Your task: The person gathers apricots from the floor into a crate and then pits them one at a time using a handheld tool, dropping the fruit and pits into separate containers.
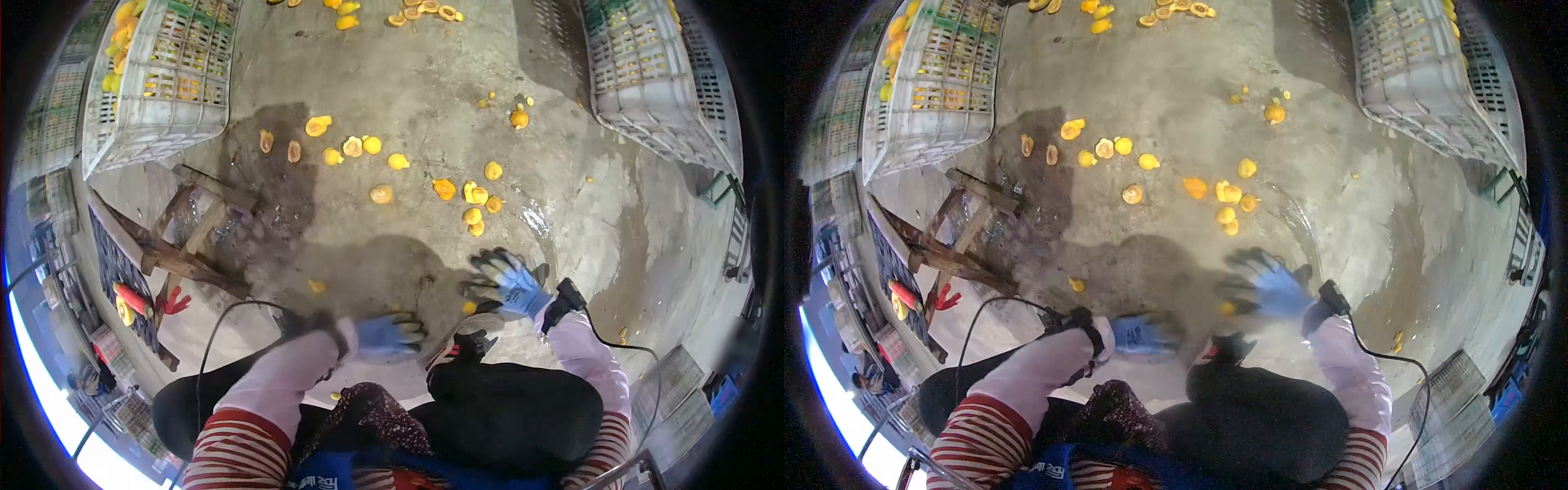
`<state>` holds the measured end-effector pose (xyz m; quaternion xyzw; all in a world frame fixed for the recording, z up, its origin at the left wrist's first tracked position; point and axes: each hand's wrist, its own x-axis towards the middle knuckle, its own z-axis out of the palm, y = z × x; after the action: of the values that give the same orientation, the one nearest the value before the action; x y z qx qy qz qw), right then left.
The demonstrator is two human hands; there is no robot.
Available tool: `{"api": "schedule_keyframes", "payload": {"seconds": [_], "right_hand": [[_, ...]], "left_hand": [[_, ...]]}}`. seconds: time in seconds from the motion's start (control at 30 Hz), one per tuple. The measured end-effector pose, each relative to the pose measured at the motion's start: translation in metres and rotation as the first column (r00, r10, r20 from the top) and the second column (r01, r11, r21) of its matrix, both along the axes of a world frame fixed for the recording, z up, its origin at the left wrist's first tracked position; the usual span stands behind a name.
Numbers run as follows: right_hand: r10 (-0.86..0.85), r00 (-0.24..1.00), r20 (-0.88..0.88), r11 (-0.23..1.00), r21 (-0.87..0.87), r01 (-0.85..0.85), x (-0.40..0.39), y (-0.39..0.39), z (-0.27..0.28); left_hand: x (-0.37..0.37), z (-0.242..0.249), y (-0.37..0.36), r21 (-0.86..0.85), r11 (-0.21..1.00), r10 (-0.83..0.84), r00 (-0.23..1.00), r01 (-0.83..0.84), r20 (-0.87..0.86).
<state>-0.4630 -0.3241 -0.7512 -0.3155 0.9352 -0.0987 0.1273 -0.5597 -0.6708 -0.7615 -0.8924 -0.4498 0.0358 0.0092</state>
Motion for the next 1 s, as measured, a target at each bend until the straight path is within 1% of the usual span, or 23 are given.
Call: {"api": "schedule_keyframes", "payload": {"seconds": [0.03, 0.07, 0.1, 0.13, 0.17, 0.2, 0.23, 0.27, 0.3, 0.33, 0.4, 0.47, 0.57, 0.6, 0.63, 0.67, 0.7, 0.73, 0.77, 0.83, 0.87, 0.93, 1.0], "right_hand": [[0.236, 0.964, -0.126, 0.945, 0.261, -0.198, -0.004, -0.008, -0.011], [0.34, 0.928, -0.153, 0.893, 0.361, -0.268, -0.014, -0.016, -0.016], [0.364, 0.914, -0.18, 0.878, 0.393, -0.272, -0.031, -0.027, -0.015], [0.358, 0.91, -0.208, 0.877, 0.41, -0.251, -0.051, -0.036, -0.013], [0.29, 0.931, -0.222, 0.918, 0.34, -0.205, -0.075, -0.042, -0.012], [-0.075, 0.983, 0.167, 0.97, -0.216, 0.111, -0.106, -0.042, -0.007], [-0.192, 0.98, 0.056, 0.941, -0.272, 0.2, -0.13, -0.038, -0.011], [-0.314, 0.948, -0.049, 0.9, -0.334, 0.281, -0.154, -0.032, -0.014], [-0.38, 0.912, -0.151, 0.899, -0.293, 0.326, -0.179, -0.025, -0.006], [-0.432, 0.865, -0.254, 0.893, -0.253, 0.372, -0.201, -0.018, 0.01], [-0.317, 0.928, -0.198, 0.926, -0.277, 0.257, -0.222, -0.006, 0.038], [-0.198, 0.966, -0.168, 0.953, -0.264, 0.149, -0.235, 0.011, 0.071], [-0.57, 0.82, -0.04, 0.819, -0.107, 0.564, -0.213, 0.019, 0.135], [-0.603, 0.796, -0.061, 0.796, -0.118, 0.594, -0.199, 0.027, 0.142], [-0.612, 0.78, -0.133, 0.791, -0.069, 0.608, -0.174, 0.036, 0.142], [-0.637, 0.768, -0.065, 0.771, -0.017, 0.637, -0.152, 0.048, 0.136], [-0.631, 0.776, -0.016, 0.769, 0.116, 0.628, -0.131, 0.057, 0.124], [-0.618, 0.786, -0.015, 0.773, 0.17, 0.611, -0.118, 0.062, 0.115], [-0.635, 0.773, -0.017, 0.759, 0.177, 0.627, -0.116, 0.063, 0.102], [-0.669, 0.739, -0.086, 0.727, 0.134, 0.674, -0.117, 0.07, 0.058], [-0.739, 0.673, -0.039, 0.67, 0.063, 0.74, -0.125, 0.076, 0.035], [-0.757, 0.646, -0.103, 0.649, -0.003, 0.761, -0.158, 0.074, 0.001], [-0.752, 0.636, -0.173, 0.657, -0.124, 0.744, -0.198, 0.057, -0.004]], "left_hand": [[-0.021, 0.001, 0.018, 0.202, 0.971, -0.061, 0.95, 0.128, -0.307], [-0.04, 0.007, 0.038, 0.156, 0.985, -0.045, 0.979, 0.077, -0.198], [-0.06, 0.013, 0.058, 0.106, 0.994, -0.024, 0.996, 0.033, -0.084], [-0.083, 0.02, 0.078, -0.245, 0.965, 0.188, 0.895, -0.091, 0.406], [-0.105, 0.021, 0.085, -0.181, 0.966, 0.243, 0.89, -0.185, 0.386], [-0.126, 0.017, 0.091, -0.115, 0.954, 0.301, 0.879, -0.278, 0.369], [-0.153, 0.001, 0.099, 0.044, 0.943, 0.313, 0.926, -0.33, 0.213], [-0.173, 0.001, 0.105, 0.094, 0.905, 0.395, 0.902, -0.415, 0.176], [-0.193, 0.001, 0.11, 0.141, 0.858, 0.477, 0.867, -0.495, 0.141], [-0.207, 0.024, 0.112, 0.058, 0.775, 0.605, 0.765, -0.629, 0.221], [-0.207, 0.047, 0.102, 0.051, 0.699, 0.644, 0.66, -0.713, 0.387], [-0.158, 0.067, 0.084, -0.173, 0.73, 0.65, 0.593, -0.661, 0.476], [-0.048, 0.077, 0.063, -0.545, 0.765, 0.637, 0.534, -0.344, 0.556], [-0.009, 0.069, 0.062, -0.616, 0.746, 0.654, 0.454, -0.253, 0.605], [0.03, 0.048, 0.067, -0.688, 0.7, 0.71, 0.287, -0.19, 0.643], [0.049, 0.027, 0.073, -0.62, 0.735, 0.678, 0.317, -0.276, 0.663], [0.066, 0.007, 0.08, -0.544, 0.757, 0.651, 0.348, -0.362, 0.675], [0.08, -0.004, 0.086, -0.283, 0.817, 0.556, 0.557, -0.503, 0.616], [0.072, -0.006, 0.096, -0.305, 0.771, 0.589, 0.442, -0.56, 0.677], [0.012, 0.004, 0.112, -0.348, 0.748, 0.643, 0.489, -0.565, 0.589], [-0.017, 0.0, 0.115, -0.342, 0.764, 0.624, 0.493, -0.547, 0.606], [-0.056, -0.006, 0.118, -0.346, 0.786, 0.596, 0.48, -0.512, 0.644], [-0.1, -0.004, 0.126, -0.239, 0.71, 0.689, 0.584, -0.662, 0.429]]}}
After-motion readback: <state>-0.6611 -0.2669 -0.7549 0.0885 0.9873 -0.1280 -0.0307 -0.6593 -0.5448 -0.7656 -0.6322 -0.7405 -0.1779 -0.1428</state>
